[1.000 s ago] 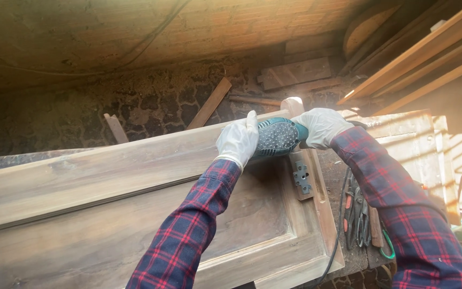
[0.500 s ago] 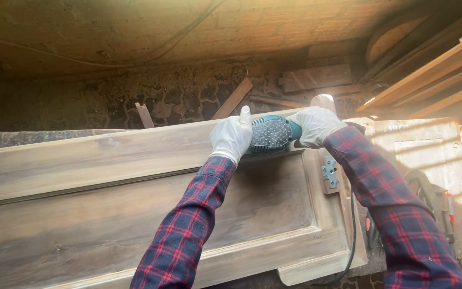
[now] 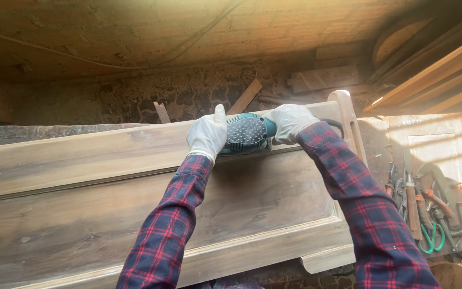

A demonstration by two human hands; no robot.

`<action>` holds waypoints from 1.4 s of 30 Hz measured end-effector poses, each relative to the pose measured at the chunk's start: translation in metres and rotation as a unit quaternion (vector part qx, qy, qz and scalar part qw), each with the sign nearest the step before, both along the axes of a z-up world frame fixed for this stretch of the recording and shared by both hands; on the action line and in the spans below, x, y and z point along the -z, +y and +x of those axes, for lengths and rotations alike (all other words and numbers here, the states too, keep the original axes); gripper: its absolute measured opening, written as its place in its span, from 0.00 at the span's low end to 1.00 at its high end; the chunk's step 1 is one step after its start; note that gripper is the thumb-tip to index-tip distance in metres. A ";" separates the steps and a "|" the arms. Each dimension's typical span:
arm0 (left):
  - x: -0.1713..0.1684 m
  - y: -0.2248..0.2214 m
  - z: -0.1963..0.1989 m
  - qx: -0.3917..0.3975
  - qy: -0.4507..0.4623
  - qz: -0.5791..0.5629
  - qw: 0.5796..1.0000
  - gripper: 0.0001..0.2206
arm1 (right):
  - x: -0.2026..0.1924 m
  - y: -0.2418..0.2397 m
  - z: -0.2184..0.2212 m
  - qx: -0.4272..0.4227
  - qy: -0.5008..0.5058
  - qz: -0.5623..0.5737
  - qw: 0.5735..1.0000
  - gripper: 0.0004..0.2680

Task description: The person sands a large wooden door panel with an electric orbital sander, moving the sander across the flat surfaces and frame edges, repositioning the panel and working over different sections of the wood.

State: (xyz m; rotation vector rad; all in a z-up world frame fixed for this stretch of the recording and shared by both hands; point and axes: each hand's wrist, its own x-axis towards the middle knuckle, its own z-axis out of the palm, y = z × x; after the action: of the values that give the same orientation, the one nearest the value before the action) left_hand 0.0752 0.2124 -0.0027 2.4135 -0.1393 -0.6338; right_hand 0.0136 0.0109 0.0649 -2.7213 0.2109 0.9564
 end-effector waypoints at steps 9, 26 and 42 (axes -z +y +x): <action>-0.007 0.052 0.017 -0.022 0.022 0.031 0.999 0.35 | -0.015 0.055 0.023 -0.038 0.006 0.019 0.999 0.25; 0.005 -0.019 -0.015 -0.011 -0.011 -0.016 1.000 0.32 | -0.005 -0.018 -0.005 -0.036 0.001 0.006 0.999 0.13; -0.016 -0.142 -0.039 0.023 0.046 -0.046 0.998 0.29 | 0.012 -0.141 -0.044 0.010 0.026 -0.038 0.999 0.13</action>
State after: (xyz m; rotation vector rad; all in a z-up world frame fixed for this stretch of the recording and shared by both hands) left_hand 0.0359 0.0705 0.0135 2.2952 -0.1811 -0.7409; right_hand -0.0302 -0.1296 0.0528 -2.7596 0.2901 1.0359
